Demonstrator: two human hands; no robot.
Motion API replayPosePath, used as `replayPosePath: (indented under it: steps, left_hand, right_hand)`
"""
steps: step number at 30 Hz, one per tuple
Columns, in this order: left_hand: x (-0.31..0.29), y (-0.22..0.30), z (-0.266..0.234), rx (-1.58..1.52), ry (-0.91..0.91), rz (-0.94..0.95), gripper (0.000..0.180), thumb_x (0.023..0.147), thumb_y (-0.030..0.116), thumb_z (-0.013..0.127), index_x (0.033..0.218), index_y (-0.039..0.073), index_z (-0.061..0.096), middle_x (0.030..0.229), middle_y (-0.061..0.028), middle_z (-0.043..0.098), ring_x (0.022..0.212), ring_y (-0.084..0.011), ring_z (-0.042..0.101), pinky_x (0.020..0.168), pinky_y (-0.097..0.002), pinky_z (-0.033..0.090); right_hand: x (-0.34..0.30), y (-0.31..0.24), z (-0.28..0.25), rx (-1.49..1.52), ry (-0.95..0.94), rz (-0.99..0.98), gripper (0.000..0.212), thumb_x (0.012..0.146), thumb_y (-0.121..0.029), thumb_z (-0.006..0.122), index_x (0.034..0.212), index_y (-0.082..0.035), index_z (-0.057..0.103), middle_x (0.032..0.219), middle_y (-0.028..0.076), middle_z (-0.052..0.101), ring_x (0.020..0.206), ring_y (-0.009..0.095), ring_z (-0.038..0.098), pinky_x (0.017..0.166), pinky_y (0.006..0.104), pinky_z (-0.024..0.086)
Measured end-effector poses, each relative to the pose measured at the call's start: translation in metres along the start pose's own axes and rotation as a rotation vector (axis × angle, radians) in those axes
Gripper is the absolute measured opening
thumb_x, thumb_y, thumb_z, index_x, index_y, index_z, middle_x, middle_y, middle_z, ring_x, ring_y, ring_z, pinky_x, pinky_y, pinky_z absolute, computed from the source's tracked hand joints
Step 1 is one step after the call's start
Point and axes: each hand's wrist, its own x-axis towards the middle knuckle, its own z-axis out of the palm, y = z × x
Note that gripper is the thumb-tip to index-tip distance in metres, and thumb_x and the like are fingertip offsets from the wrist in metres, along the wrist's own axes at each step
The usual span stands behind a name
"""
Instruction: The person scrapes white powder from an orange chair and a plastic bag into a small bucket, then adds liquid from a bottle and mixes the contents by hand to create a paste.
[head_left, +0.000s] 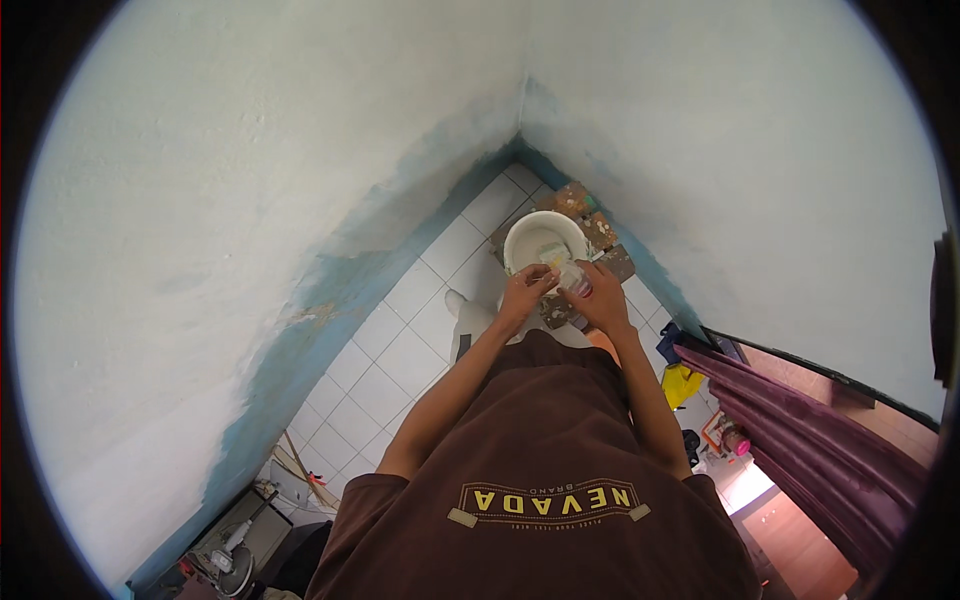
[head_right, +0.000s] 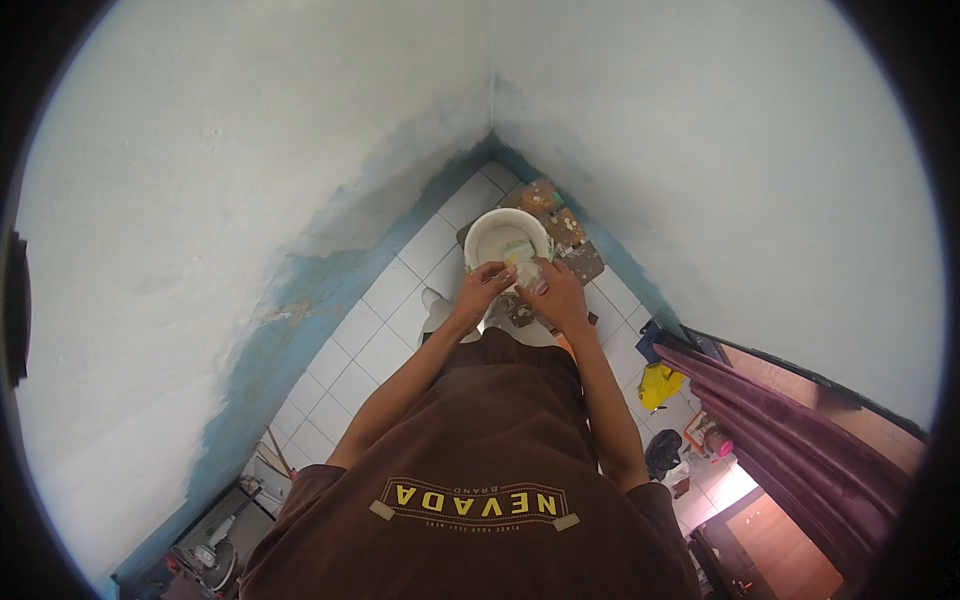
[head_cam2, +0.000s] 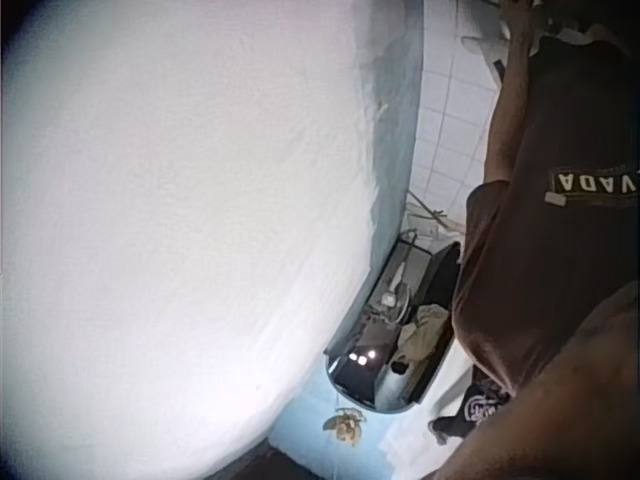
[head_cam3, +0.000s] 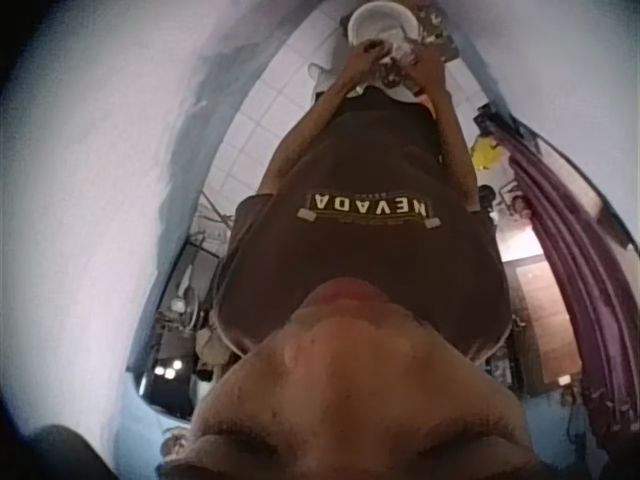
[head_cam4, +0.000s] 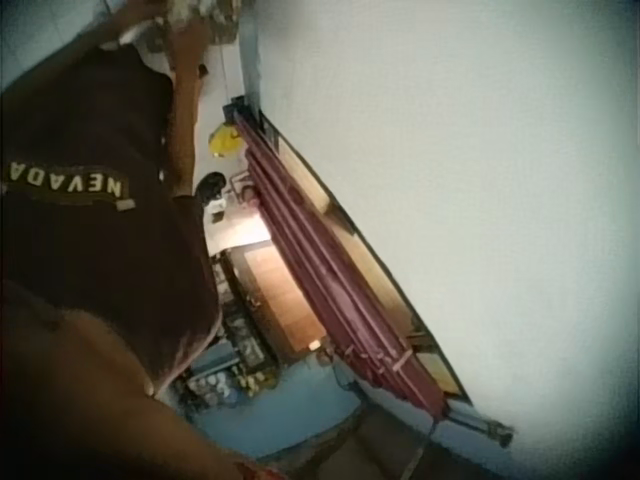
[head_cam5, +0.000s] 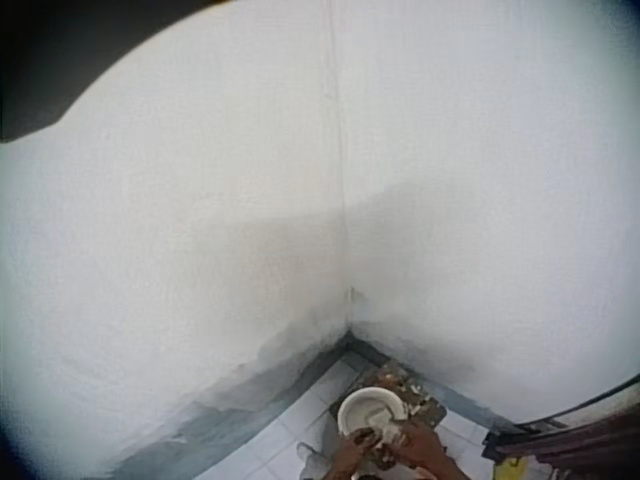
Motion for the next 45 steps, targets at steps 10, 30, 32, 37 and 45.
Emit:
replayPosePath:
  steps: [10, 30, 32, 37, 45]
  left_hand:
    - [0.007, -0.011, 0.002, -0.118, -0.006, -0.037, 0.045, 0.095, 0.029, 0.071, 0.123, -0.005, 0.061, 0.114, -0.0095, 0.066, 0.105, -0.0114, 0.062, 0.091, -0.0244, 0.049]
    - [0.009, -0.023, -0.008, -0.222, 0.055, -0.033, 0.039, 0.097, 0.022, 0.068, 0.124, -0.005, 0.06, 0.114, -0.0075, 0.066, 0.106, -0.0115, 0.063, 0.091, -0.0232, 0.05]
    - [0.01, -0.023, -0.008, -0.218, 0.059, -0.042, 0.04, 0.097, 0.023, 0.069, 0.125, -0.005, 0.06, 0.114, -0.0072, 0.066, 0.106, -0.0116, 0.063, 0.091, -0.023, 0.05]
    - [0.007, -0.015, -0.006, -0.191, 0.079, -0.055, 0.037, 0.098, 0.023, 0.068, 0.124, -0.002, 0.062, 0.108, -0.004, 0.068, 0.103, -0.0081, 0.063, 0.079, -0.0205, 0.047]
    - [0.011, -0.017, -0.009, -0.234, 0.073, -0.048, 0.035, 0.098, 0.024, 0.067, 0.122, -0.001, 0.063, 0.108, -0.0036, 0.068, 0.102, -0.0078, 0.064, 0.076, -0.0194, 0.046]
  right_hand:
    - [0.002, 0.0, -0.003, 0.005, -0.025, 0.022, 0.058, 0.074, -0.035, 0.079, 0.123, -0.01, 0.063, 0.102, 0.017, 0.063, 0.096, 0.038, 0.065, 0.082, 0.0463, 0.053]
    - [0.019, -0.013, -0.002, -0.022, -0.107, -0.026, 0.058, 0.073, -0.032, 0.08, 0.122, -0.006, 0.063, 0.105, 0.021, 0.064, 0.097, 0.042, 0.064, 0.082, 0.0489, 0.053]
    - [0.02, -0.012, 0.0, -0.021, -0.099, -0.051, 0.058, 0.073, -0.032, 0.08, 0.122, -0.006, 0.063, 0.104, 0.021, 0.064, 0.096, 0.042, 0.064, 0.081, 0.049, 0.053]
    - [0.023, -0.011, 0.001, -0.031, -0.109, -0.021, 0.059, 0.073, -0.032, 0.08, 0.123, -0.007, 0.062, 0.104, 0.02, 0.063, 0.096, 0.042, 0.065, 0.081, 0.0487, 0.053]
    - [0.027, -0.018, -0.002, -0.044, -0.137, -0.001, 0.06, 0.073, -0.033, 0.08, 0.124, -0.008, 0.062, 0.104, 0.02, 0.063, 0.097, 0.041, 0.065, 0.081, 0.0487, 0.053]
